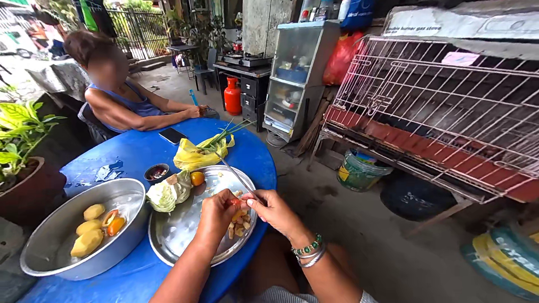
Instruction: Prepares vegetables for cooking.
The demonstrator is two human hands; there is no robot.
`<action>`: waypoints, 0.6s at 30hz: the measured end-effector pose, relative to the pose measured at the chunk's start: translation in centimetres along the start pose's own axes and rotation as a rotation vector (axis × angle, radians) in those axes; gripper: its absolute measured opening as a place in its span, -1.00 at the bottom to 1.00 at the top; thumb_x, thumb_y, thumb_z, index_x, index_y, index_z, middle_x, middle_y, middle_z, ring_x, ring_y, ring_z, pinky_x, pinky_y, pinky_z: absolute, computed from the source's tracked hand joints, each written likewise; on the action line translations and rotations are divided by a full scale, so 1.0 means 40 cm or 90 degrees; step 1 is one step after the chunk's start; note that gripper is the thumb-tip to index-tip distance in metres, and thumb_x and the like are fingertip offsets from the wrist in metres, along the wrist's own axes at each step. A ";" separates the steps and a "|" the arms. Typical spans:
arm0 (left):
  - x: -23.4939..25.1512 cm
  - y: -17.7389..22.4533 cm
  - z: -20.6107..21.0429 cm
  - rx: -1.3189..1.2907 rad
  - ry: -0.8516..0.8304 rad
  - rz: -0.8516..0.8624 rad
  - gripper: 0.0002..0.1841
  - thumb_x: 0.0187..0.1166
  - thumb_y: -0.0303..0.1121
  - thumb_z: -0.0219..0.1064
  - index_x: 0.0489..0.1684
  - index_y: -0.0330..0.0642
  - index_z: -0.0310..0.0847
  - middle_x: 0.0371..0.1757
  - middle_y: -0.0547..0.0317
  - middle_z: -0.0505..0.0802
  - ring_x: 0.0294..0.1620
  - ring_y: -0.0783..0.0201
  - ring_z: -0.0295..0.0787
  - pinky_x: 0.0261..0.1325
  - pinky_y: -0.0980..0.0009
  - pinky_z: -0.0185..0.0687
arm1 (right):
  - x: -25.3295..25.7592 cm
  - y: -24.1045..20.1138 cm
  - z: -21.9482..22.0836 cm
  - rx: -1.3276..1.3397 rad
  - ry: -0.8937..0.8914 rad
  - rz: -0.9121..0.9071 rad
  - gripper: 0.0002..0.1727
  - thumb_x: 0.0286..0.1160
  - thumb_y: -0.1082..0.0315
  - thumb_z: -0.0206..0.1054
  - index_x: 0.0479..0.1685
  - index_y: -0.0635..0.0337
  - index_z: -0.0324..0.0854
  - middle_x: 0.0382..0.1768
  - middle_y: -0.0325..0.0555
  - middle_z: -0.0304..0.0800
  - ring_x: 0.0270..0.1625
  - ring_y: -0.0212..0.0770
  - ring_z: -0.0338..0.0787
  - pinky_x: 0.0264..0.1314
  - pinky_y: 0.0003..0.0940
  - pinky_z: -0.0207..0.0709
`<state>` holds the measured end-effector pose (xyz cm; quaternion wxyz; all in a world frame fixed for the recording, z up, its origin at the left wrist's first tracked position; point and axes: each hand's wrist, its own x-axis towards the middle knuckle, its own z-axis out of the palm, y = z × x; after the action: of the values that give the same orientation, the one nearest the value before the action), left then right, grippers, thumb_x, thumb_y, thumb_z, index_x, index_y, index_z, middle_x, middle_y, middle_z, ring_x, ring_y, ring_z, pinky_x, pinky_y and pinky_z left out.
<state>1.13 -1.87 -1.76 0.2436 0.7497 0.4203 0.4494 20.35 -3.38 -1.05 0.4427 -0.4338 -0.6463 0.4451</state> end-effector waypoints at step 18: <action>-0.003 0.015 0.002 -0.377 0.023 -0.147 -0.94 0.50 -0.58 0.43 -0.20 -0.40 0.78 -0.35 0.05 0.89 -0.40 0.28 0.87 -0.26 0.38 0.88 | 0.013 0.000 0.025 -0.006 0.105 -0.006 -0.81 0.28 0.38 0.51 -0.18 0.24 0.74 -0.40 -0.28 0.69 -0.41 -0.49 0.59 -0.35 -0.54 0.46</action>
<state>1.44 -2.28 -1.41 0.4932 0.5855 0.3577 0.5348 19.26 -3.08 -1.18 0.4947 -0.4679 -0.6119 0.4024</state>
